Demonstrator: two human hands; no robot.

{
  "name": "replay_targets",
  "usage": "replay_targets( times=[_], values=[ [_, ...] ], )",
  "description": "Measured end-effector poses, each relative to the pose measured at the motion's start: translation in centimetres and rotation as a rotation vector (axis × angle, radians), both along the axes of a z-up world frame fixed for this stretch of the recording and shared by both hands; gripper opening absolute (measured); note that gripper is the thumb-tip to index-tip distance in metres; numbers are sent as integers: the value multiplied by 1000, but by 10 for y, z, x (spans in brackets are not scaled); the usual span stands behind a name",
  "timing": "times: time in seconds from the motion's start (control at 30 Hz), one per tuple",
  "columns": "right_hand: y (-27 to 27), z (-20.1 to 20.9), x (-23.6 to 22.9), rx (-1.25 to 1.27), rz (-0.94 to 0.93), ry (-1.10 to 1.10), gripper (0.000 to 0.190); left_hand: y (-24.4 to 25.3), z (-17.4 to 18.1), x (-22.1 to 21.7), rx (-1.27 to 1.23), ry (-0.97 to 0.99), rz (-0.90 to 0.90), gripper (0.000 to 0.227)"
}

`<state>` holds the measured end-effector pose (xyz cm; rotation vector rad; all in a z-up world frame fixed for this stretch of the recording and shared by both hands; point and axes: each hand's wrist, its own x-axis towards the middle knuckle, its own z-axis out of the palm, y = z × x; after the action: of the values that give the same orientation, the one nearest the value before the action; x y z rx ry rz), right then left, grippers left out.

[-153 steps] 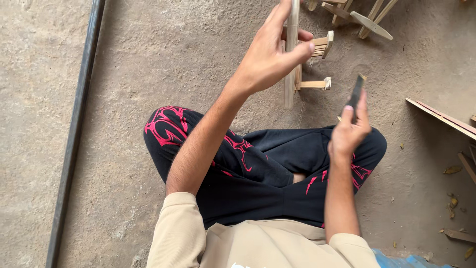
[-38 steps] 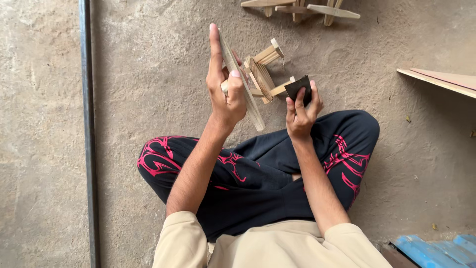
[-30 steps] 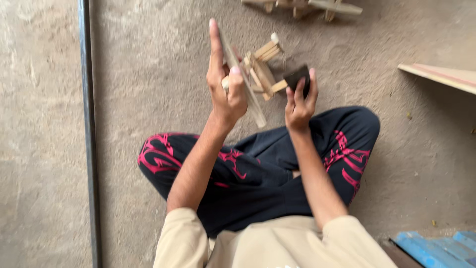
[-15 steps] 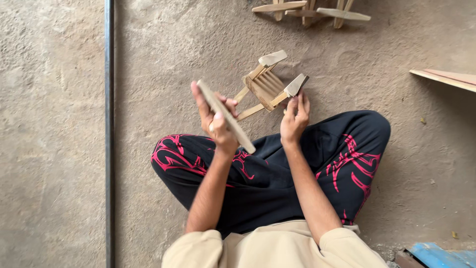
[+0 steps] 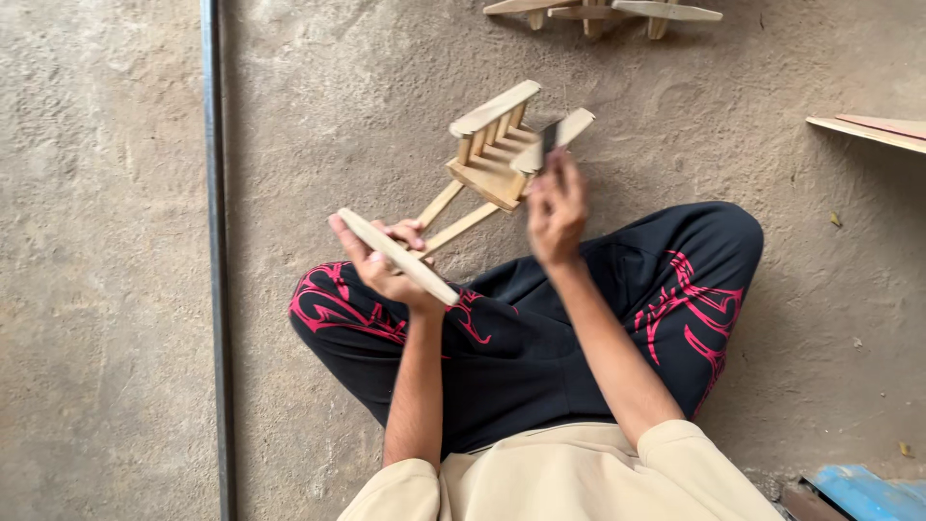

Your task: The person sits cross-legged on the floor and sands a small wooden chair with a sanding block. They hold the chair in one hand and rub the sanding block over the legs, seat, and backrest repeatedly.

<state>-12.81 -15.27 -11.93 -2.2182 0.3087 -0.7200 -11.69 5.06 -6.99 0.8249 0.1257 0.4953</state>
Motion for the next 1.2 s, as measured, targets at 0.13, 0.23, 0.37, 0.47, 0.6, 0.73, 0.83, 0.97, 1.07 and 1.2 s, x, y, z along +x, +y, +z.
replay_targets(
  times=[0.13, 0.23, 0.37, 0.47, 0.6, 0.73, 0.83, 0.97, 1.07, 1.2],
  values=[
    [-7, -12, 4, -288, 115, -180, 37, 5, 0, 5, -102, 90, 45, 77],
    [-23, -21, 25, -165, 2, -58, 43, 9, 1, 4, -140, 149, 50, 77],
    [-19, -28, 27, -223, -16, -87, 50, 11, 4, 5, -134, 197, 69, 75],
    [-13, -32, 19, -298, 160, -186, 37, 12, 6, 7, -160, 233, 70, 77],
    [-18, -37, 33, -292, 124, -121, 42, 18, 8, 10, -225, 278, 92, 80],
    [-37, -30, 54, -152, 9, -36, 39, 20, 7, 12, -245, 258, 77, 81],
    [-27, -25, 47, -261, 151, -113, 28, 22, 6, 13, -257, 262, 79, 82],
    [-12, -29, 35, -342, 290, -269, 37, 23, 4, 13, -253, 269, 74, 82],
    [-34, -35, 54, -223, 166, -116, 23, 22, 5, 14, -261, 283, 72, 83],
    [-52, -38, 64, -231, 37, -51, 27, 22, 5, 13, -253, 289, 76, 83]
  ],
)
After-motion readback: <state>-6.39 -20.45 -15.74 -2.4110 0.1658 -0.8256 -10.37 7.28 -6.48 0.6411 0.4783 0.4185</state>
